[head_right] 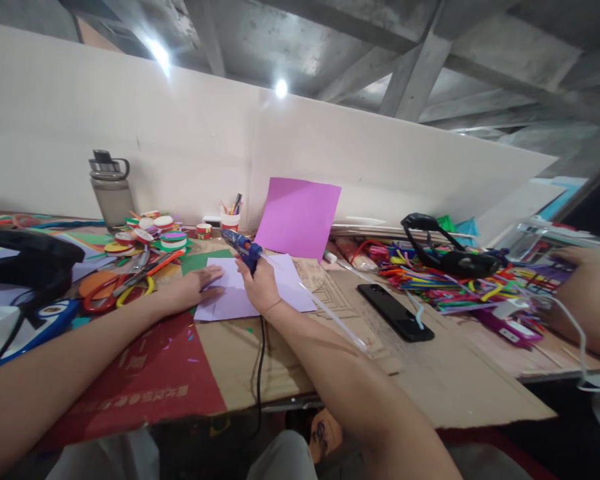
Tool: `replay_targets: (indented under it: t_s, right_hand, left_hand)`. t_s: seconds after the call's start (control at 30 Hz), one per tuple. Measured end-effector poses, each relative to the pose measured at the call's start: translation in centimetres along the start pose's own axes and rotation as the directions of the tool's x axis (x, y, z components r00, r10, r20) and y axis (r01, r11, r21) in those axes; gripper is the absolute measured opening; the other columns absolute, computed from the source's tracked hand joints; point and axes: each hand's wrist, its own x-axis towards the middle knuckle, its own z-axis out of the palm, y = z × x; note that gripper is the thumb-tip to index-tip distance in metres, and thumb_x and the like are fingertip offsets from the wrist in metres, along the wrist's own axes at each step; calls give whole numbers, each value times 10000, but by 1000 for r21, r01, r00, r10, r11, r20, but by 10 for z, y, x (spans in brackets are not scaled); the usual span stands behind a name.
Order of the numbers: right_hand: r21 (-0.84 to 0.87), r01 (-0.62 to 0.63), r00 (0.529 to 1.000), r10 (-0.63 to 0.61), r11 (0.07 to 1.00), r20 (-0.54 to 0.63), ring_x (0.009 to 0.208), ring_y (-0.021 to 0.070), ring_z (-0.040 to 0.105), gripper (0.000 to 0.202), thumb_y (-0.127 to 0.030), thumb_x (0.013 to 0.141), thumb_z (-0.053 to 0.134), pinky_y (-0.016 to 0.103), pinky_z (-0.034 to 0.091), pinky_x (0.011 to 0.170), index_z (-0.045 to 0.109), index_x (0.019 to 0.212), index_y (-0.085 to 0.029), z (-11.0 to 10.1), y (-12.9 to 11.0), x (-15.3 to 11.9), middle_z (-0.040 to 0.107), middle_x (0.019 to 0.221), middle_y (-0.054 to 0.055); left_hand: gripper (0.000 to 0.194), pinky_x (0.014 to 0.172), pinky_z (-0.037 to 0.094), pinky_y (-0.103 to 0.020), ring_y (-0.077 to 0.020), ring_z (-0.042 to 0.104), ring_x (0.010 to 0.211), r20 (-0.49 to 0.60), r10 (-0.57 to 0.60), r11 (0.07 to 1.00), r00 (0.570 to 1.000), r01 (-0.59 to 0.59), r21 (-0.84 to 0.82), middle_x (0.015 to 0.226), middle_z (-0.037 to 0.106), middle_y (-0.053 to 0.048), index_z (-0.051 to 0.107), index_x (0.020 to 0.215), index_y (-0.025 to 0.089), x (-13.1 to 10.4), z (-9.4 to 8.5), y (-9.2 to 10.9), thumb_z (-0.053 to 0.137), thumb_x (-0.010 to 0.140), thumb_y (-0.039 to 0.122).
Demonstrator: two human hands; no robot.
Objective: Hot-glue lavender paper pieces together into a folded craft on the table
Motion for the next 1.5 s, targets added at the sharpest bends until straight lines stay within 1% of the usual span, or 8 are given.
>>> replay_targets:
  t_s: [0.13, 0.27, 0.43, 0.6, 0.73, 0.97, 1.23, 1.5]
  right_hand:
    - [78, -92, 996, 92, 993, 6, 481, 95, 533, 374, -478, 859, 517, 210, 442, 447, 545, 1064, -167, 1, 4, 1, 661, 807, 37]
    - [60, -125, 992, 123, 990, 36, 432, 76, 515, 378, -496, 866, 498, 196, 432, 424, 549, 1047, -168, 0, 8, 1, 654, 772, 18]
    - [35, -158, 986, 156, 987, 58, 423, 72, 518, 343, -477, 866, 503, 185, 437, 429, 572, 1019, -178, -2, 9, 1, 644, 706, 0]
    - [33, -185, 981, 182, 982, 74, 397, 69, 503, 299, -450, 857, 526, 187, 436, 422, 589, 984, -187, -1, 9, 2, 641, 672, -7]
    - [51, -209, 977, 205, 977, 66, 383, 70, 491, 284, -442, 851, 535, 181, 414, 388, 600, 968, -191, 0, 9, 2, 631, 646, -12]
    - [48, -194, 979, 191, 980, 68, 382, 71, 498, 283, -441, 855, 529, 180, 423, 387, 591, 965, -188, -1, 11, 1, 628, 651, -11]
    - [38, -215, 975, 212, 976, 71, 377, 67, 486, 298, -454, 850, 532, 181, 424, 381, 573, 972, -184, 0, 14, 3, 618, 646, -21]
    - [18, -214, 977, 214, 977, 20, 507, 87, 564, 266, -401, 835, 555, 193, 475, 471, 539, 1001, -193, 1, 17, 5, 652, 768, 8]
  left_hand:
    - [352, 924, 465, -369, -251, 584, 1035, -84, 15, 1000, 996, -15, 10, 1135, 604, -116, 640, 1046, 166, -1, -13, 6, 559, 836, 437]
    - [296, 804, 468, -318, -209, 585, 888, 4, 66, 998, 998, -66, -24, 934, 624, -70, 654, 865, 180, -3, -25, 6, 545, 849, 455]
    - [378, 892, 442, -291, -197, 591, 982, 147, 170, 977, 974, -148, -151, 1073, 629, -51, 665, 1036, 219, -6, -38, -3, 627, 792, 506]
    - [709, 1087, 326, -319, -238, 464, 1255, 280, 262, 945, 924, -186, -269, 1339, 502, -47, 571, 1237, 303, -12, -45, -9, 793, 599, 518]
    - [903, 1111, 306, -374, -273, 406, 1311, 341, 255, 955, 905, -182, -233, 1415, 410, -62, 468, 1340, 344, -14, -41, -9, 819, 534, 551]
    - [540, 1094, 320, -323, -219, 454, 1268, 265, 259, 946, 929, -190, -261, 1355, 499, -64, 545, 1256, 270, -13, -43, -6, 648, 783, 511]
    - [389, 1046, 372, -288, -188, 531, 1178, 246, 230, 949, 942, -161, -272, 1277, 590, -55, 601, 1176, 206, -9, -45, -3, 563, 853, 419]
    - [338, 1078, 359, -343, -199, 527, 1205, 25, 162, 975, 987, -156, -160, 1284, 601, -69, 638, 1122, 186, -2, -15, -21, 435, 859, 250]
